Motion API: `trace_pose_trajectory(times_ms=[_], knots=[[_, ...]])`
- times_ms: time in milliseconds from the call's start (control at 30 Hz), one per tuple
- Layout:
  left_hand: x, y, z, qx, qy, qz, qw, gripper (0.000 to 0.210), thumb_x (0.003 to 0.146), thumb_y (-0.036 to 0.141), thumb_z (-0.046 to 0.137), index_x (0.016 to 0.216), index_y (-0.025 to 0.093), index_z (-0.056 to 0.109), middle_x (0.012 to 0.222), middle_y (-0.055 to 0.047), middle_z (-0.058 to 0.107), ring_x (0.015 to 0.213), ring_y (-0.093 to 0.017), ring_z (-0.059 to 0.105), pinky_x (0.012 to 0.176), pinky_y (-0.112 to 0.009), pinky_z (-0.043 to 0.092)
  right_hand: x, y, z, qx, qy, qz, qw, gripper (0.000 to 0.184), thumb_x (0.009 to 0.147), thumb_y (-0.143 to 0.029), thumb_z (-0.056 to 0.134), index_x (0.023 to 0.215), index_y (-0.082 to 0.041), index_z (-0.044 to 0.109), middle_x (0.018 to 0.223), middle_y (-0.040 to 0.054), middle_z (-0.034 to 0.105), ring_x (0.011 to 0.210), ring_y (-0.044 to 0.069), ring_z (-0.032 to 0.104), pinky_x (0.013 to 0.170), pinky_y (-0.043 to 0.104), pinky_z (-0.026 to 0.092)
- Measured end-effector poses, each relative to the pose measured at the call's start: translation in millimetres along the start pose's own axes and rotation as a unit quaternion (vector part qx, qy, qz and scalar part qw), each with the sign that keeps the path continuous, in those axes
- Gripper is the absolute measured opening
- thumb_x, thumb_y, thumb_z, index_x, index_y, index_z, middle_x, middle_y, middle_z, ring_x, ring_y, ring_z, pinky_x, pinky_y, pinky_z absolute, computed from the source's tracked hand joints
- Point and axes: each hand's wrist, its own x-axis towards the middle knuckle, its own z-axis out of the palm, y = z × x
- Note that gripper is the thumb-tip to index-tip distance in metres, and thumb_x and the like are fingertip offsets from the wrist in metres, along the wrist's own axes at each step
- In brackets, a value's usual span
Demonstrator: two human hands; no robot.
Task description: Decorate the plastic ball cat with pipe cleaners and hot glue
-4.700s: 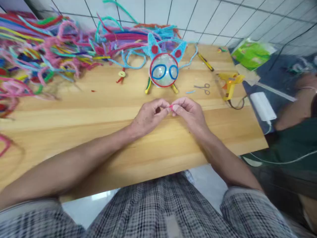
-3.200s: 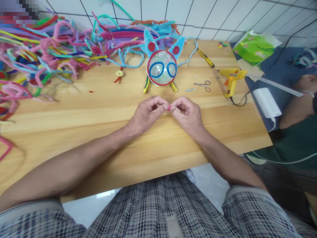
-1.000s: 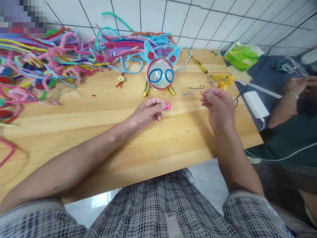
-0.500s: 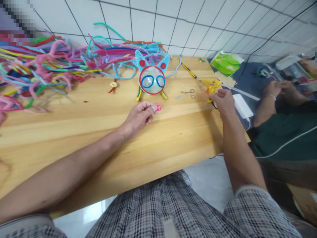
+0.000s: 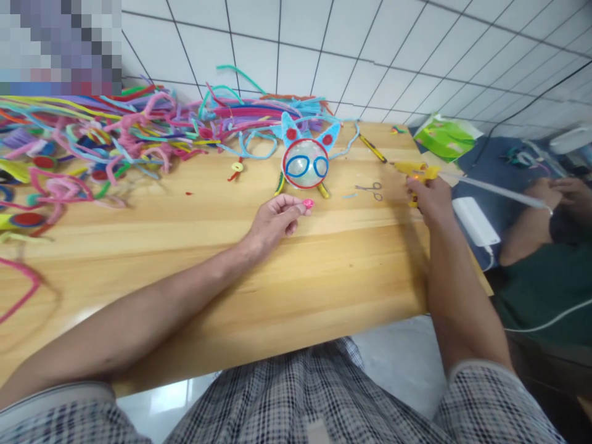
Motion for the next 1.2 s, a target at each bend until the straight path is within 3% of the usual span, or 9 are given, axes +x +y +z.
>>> trace_pose_trajectory(times_ms=[100, 167, 267, 367, 500, 700, 800, 1000, 1200], knots=[[4.2, -0.6, -2.4, 0.0, 0.011, 0.023, 1.0, 0.031, 0.069, 0.036, 0.094, 0.086, 0.018, 0.075, 0.086, -0.003, 0.083, 0.051, -0.005, 0.051, 0.046, -0.02, 0.04, -21.6, -35.3, -1.1, 0.043, 0.007, 0.021, 0.999, 0.006, 0.095, -0.012, 0.076, 0.1, -0.014, 0.075, 0.094, 0.0085, 0.081, 0.05, 0.007, 0.061, 0.053, 0.025, 0.05], [6.7, -1.1, -4.5, -0.002, 0.019, 0.039, 0.999, 0.028, 0.071, 0.035, 0.092, 0.085, 0.018, 0.075, 0.086, -0.002, 0.083, 0.05, -0.005, 0.051, 0.046, -0.02, 0.041, -46.3, -66.8, -0.9, 0.11, -0.016, -0.045, 0.993, 0.013, 0.097, -0.021, 0.077, 0.11, -0.017, 0.079, 0.113, 0.0127, 0.084, 0.056, 0.008, 0.066, 0.057, 0.026, 0.055], [8.6, -2.0, -7.3, -0.002, 0.032, 0.059, 0.998, 0.025, 0.074, 0.034, 0.091, 0.086, 0.018, 0.077, 0.087, -0.002, 0.083, 0.05, -0.005, 0.05, 0.046, -0.02, 0.041, -85.9, -110.1, 4.2, 0.156, -0.059, -0.13, 0.977, 0.017, 0.096, -0.029, 0.079, 0.11, -0.02, 0.081, 0.109, 0.0088, 0.085, 0.062, 0.011, 0.066, 0.06, 0.028, 0.059], [8.8, -3.1, -8.7, -0.008, 0.045, 0.078, 0.996, 0.025, 0.076, 0.035, 0.093, 0.087, 0.019, 0.078, 0.087, -0.002, 0.084, 0.05, -0.005, 0.05, 0.046, -0.02, 0.041, -114.6, -129.0, 14.4, 0.159, -0.137, -0.12, 0.97, 0.022, 0.099, -0.038, 0.081, 0.115, -0.024, 0.083, 0.11, 0.0069, 0.085, 0.079, 0.018, 0.071, 0.067, 0.032, 0.06], [8.3, -4.3, -9.1, -0.016, 0.054, 0.09, 0.994, 0.03, 0.075, 0.038, 0.098, 0.087, 0.019, 0.079, 0.089, -0.003, 0.084, 0.051, -0.005, 0.05, 0.047, -0.02, 0.042, -134.2, -123.2, 26.5, 0.085, -0.203, -0.156, 0.963, 0.019, 0.103, -0.043, 0.076, 0.113, -0.028, 0.083, 0.107, 0.0045, 0.081, 0.098, 0.024, 0.073, 0.084, 0.04, 0.06], [9.5, -5.5, -9.9, -0.003, 0.053, 0.088, 0.995, 0.042, 0.07, 0.049, 0.106, 0.085, 0.02, 0.079, 0.066, 0.003, 0.067, 0.05, -0.006, 0.046, 0.045, -0.021, 0.036, -147.7, -124.6, 31.0, 0.039, -0.215, -0.206, 0.954, 0.013, 0.103, -0.037, 0.074, 0.115, -0.032, 0.074, 0.114, 0.0041, 0.084, 0.101, 0.029, 0.081, 0.091, 0.046, 0.065], [8.9, -5.4, -9.5, 0.001, 0.058, 0.082, 0.995, 0.045, 0.069, 0.051, 0.108, 0.085, 0.02, 0.079, 0.068, 0.003, 0.068, 0.05, -0.006, 0.045, 0.045, -0.022, 0.035, -149.2, -124.3, 33.2, 0.041, -0.211, -0.245, 0.945, 0.014, 0.105, -0.034, 0.073, 0.119, -0.032, 0.071, 0.115, 0.0047, 0.083, 0.102, 0.028, 0.082, 0.09, 0.045, 0.066], [5.1, -4.6, -8.7, 0.039, 0.067, 0.076, 0.994, 0.03, 0.079, 0.044, 0.099, 0.087, 0.021, 0.082, 0.077, 0.0, 0.075, 0.053, -0.007, 0.045, 0.048, -0.023, 0.037, -149.6, -111.6, 38.1, 0.012, -0.215, -0.273, 0.937, 0.02, 0.106, -0.034, 0.073, 0.126, -0.033, 0.07, 0.116, 0.0065, 0.083, 0.104, 0.029, 0.082, 0.091, 0.046, 0.068], [5.5, -5.6, -9.9, 0.039, 0.066, 0.078, 0.994, 0.022, 0.083, 0.039, 0.096, 0.086, 0.022, 0.082, 0.07, 0.001, 0.07, 0.052, -0.008, 0.045, 0.048, -0.023, 0.035, -149.3, -108.0, 41.0, -0.01, -0.22, -0.291, 0.931, 0.018, 0.108, -0.034, 0.069, 0.127, -0.034, 0.068, 0.118, 0.0065, 0.083, 0.107, 0.029, 0.082, 0.091, 0.045, 0.068]])
